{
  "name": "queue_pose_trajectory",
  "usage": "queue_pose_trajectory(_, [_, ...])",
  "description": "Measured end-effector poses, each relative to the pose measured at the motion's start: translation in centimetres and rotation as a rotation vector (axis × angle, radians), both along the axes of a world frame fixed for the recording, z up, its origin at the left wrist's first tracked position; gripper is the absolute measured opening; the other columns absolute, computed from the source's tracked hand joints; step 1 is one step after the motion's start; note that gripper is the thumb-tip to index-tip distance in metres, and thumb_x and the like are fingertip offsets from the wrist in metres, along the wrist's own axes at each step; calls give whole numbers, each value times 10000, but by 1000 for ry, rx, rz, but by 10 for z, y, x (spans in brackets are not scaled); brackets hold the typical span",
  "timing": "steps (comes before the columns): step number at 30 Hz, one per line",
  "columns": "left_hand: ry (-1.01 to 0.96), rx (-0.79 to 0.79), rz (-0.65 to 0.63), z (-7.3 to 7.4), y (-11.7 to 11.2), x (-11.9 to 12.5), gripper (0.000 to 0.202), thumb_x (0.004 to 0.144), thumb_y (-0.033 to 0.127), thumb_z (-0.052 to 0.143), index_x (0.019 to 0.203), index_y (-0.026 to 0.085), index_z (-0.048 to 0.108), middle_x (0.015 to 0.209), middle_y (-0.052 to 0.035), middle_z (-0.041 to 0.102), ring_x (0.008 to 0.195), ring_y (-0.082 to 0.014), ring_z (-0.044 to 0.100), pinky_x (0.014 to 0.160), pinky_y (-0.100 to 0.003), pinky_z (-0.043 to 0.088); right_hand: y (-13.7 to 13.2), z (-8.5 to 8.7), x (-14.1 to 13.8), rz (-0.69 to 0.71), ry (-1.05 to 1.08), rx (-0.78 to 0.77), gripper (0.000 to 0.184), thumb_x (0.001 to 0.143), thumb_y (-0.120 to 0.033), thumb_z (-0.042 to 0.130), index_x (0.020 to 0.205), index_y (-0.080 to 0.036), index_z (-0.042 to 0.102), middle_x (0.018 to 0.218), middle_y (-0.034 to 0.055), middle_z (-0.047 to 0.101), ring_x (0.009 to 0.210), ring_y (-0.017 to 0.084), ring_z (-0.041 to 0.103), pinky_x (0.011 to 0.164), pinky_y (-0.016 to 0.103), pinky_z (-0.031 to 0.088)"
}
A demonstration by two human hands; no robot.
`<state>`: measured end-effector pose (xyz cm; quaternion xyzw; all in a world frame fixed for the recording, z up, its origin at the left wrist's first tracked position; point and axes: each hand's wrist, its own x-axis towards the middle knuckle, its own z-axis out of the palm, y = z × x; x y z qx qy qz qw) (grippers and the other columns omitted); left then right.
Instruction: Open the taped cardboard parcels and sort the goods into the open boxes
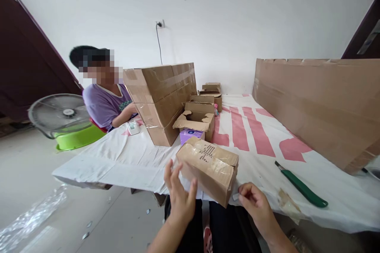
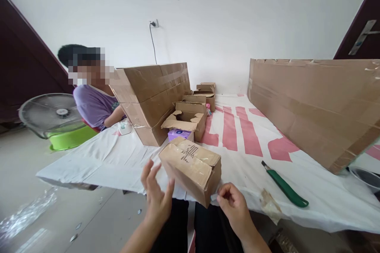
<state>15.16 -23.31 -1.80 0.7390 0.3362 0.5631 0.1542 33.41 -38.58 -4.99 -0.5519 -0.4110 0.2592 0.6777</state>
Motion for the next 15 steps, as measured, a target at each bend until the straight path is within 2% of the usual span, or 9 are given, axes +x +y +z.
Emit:
queue_pose_trajectory(1, [-37,97,-84,-5,-12,-4,410,858,245,589,1247,226,462,1348,-141,425,1303,-310,416,1067,-508,376,-4,-1,-3,24,-63,-22,190,847,-357,644,760,-208,563,748,-1,580,705,143,563,658,239,476])
queue_pose_trajectory(3, [-25,134,-413,-16,-35,-7,338,827,147,568,1152,217,503,1091,-108,559,1052,-245,575,888,-381,500,-8,-2,-13,58,-217,-49,129,852,-278,611,751,-212,564,716,-7,589,669,137,571,628,226,475])
queue_pose_trajectory(5, [-4,70,-671,-28,-51,-6,347,781,126,595,1106,214,508,970,-86,589,885,-211,606,758,-316,520,-7,0,-24,66,-390,-22,98,827,-189,587,737,-216,560,687,-18,593,634,125,580,602,204,471])
queue_pose_trajectory(6, [-14,4,-743,-34,-54,-4,308,776,110,590,1051,221,510,913,-66,592,820,-190,600,712,-288,511,-4,1,-29,60,-471,9,103,810,-152,576,732,-218,556,678,-24,595,618,118,583,590,193,469])
queue_pose_trajectory(8, [-70,-167,-779,-43,-54,-3,209,795,77,556,918,231,486,817,-26,574,727,-151,564,650,-244,475,2,6,-36,48,-601,80,129,785,-110,563,722,-221,548,660,-35,598,592,106,590,572,172,466])
queue_pose_trajectory(11, [-162,-417,-708,-45,-38,-9,169,846,81,514,802,223,435,748,5,521,667,-120,499,616,-215,425,9,10,-39,29,-698,141,146,791,-92,542,736,-227,543,649,-43,603,578,98,603,572,156,479])
queue_pose_trajectory(13, [-191,-501,-679,-41,-26,-17,126,873,144,528,803,214,450,758,0,504,689,-124,488,643,-228,422,12,8,-38,15,-733,149,154,799,-81,537,756,-229,541,654,-45,610,569,91,609,569,146,486])
queue_pose_trajectory(15, [-165,-512,-752,-38,-18,-24,108,867,236,581,843,208,479,800,-21,517,744,-146,503,689,-257,434,14,0,-40,10,-784,144,162,809,-74,540,772,-231,548,669,-43,631,571,89,621,570,142,489])
